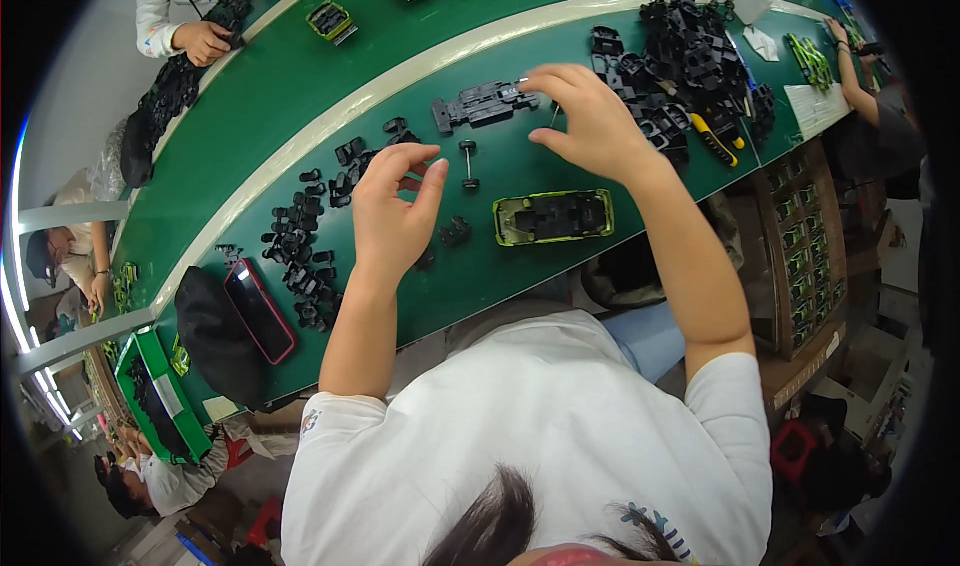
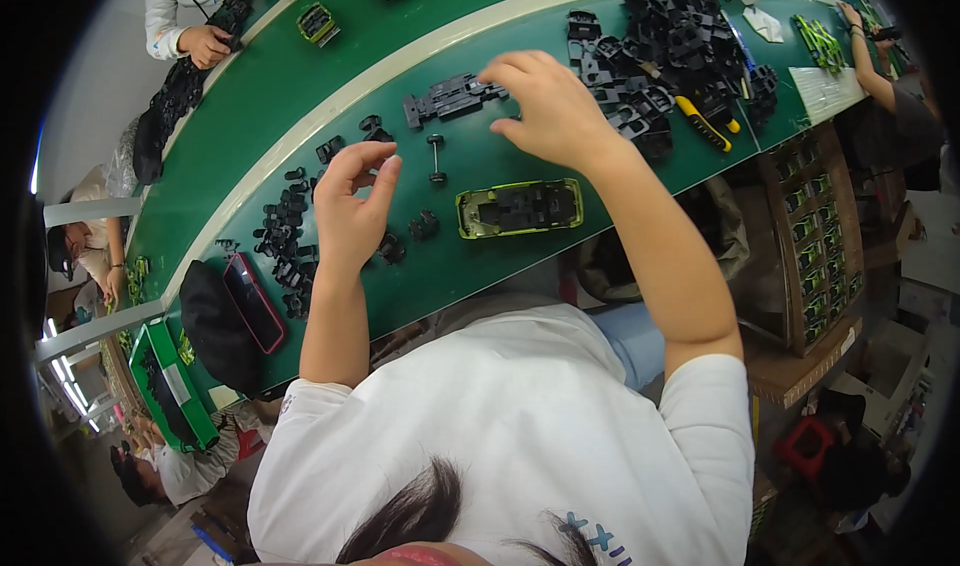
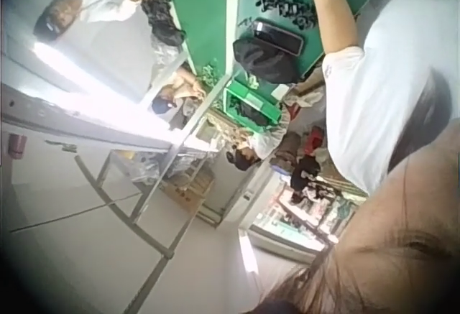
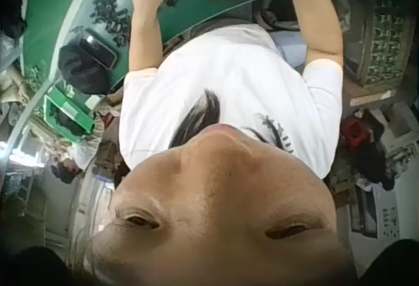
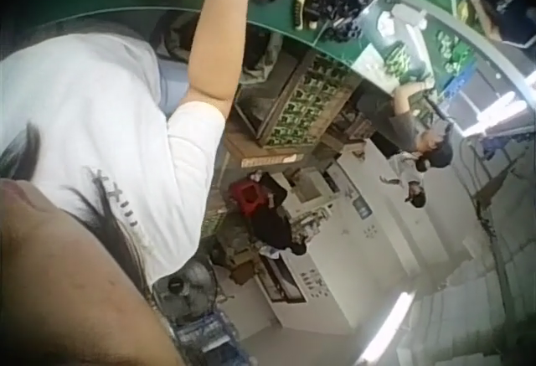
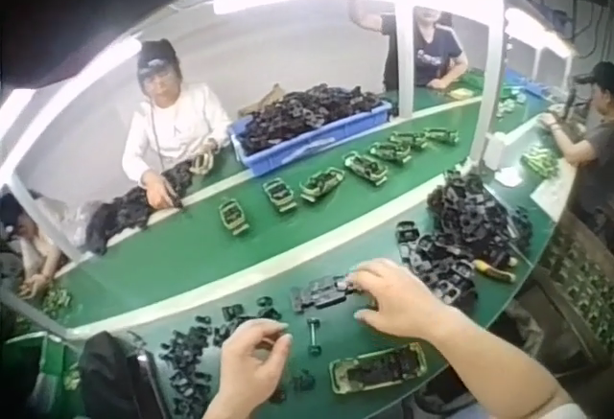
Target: The person assembles toy cars by attaching small seat pieces to an interior base, fitting the interior and wheel axles into the car body, and snapping the chassis plate onto the bottom by hand. After pressing the components together, the person places the completed car on the conveyor and starts assembling another interior base.
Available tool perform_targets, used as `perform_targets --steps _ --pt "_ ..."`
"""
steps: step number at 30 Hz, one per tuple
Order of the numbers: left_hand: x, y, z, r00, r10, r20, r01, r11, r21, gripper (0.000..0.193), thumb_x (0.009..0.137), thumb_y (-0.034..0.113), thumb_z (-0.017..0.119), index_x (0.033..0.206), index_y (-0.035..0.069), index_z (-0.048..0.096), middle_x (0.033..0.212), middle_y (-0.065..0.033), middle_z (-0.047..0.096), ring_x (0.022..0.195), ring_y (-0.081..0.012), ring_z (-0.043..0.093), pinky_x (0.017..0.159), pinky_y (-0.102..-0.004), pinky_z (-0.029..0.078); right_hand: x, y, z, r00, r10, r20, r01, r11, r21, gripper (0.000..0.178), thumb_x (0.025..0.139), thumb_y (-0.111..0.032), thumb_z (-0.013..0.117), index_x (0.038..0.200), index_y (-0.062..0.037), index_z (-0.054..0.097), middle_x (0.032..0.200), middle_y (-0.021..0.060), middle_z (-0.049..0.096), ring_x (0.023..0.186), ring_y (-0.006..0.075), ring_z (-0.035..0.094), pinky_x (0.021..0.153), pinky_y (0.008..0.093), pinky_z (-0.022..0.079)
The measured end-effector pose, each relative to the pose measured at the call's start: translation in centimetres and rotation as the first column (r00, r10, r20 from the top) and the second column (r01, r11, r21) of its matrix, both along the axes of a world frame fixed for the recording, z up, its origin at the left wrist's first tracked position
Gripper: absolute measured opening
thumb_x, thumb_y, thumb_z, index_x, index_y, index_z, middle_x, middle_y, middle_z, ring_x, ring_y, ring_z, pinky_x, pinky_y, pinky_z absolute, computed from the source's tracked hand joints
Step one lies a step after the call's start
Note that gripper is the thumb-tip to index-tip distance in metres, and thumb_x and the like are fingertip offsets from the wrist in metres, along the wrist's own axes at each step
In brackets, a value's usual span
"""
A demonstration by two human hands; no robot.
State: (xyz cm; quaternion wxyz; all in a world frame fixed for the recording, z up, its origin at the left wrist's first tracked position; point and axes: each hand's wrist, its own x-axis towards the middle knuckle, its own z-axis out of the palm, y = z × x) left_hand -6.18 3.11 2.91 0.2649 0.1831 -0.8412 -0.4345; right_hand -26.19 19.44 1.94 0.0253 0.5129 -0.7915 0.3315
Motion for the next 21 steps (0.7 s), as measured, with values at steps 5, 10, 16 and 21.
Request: perform_targets --steps 5,10,16,21 --pt "-0.6 -0.6 -1.0 0.997 0.067 -0.049 -0.065 0.997 0.039 0.01 0.085 0.006 0.07 0.093 0.0 0.069 0.091 -0.0074 0.068 0.073 -0.0129 0.061 0.058 -0.0236 0.047 -1.6 -5.2 -1.8 0.982 0.184 -0.038 -0.169 0.953 0.25 0.06 0.071 -0.009 0.079 0.127 -0.0108 0.056 0.131 0.0094 0.057 0.124 0.0306 0.05 0.104 0.0426 0.042" --pt "-0.1 -1.5 -2.6 0.995 0.087 -0.053 -0.085 0.995 0.044 0.007 0.085 0.005 0.07 0.092 0.001 0.069 0.091 -0.0048 0.068 0.072 -0.0089 0.059 0.057 -0.021 0.044 -2.7 -7.0 -2.3 0.985 0.155 0.07 -0.17 0.907 0.386 0.059 0.071 -0.012 0.08 0.125 -0.01 0.057 0.123 0.0101 0.061 0.116 0.0308 0.056 0.097 0.0412 0.047" --pt "0.0 -0.9 -2.9 0.997 0.076 -0.033 -0.074 0.996 0.05 0.006 0.086 0.005 0.069 0.091 0.001 0.07 0.092 -0.005 0.068 0.073 -0.0082 0.058 0.057 -0.02 0.044 -3.5 -5.6 2.0 0.994 0.08 0.074 -0.099 0.947 0.306 0.04 0.072 -0.013 0.076 0.108 -0.0016 0.061 0.106 0.018 0.064 0.103 0.0371 0.06 0.089 0.0435 0.048" --pt "-0.3 -0.6 -2.7 0.998 0.037 -0.059 -0.034 0.998 0.05 0.006 0.086 0.004 0.069 0.091 0.001 0.07 0.094 -0.0052 0.069 0.073 -0.0087 0.059 0.056 -0.0201 0.044 -3.5 -4.2 0.9 0.994 0.103 0.041 -0.111 0.917 0.383 0.042 0.072 -0.016 0.077 0.108 -0.0023 0.062 0.108 0.0184 0.063 0.106 0.0375 0.059 0.09 0.0433 0.048"
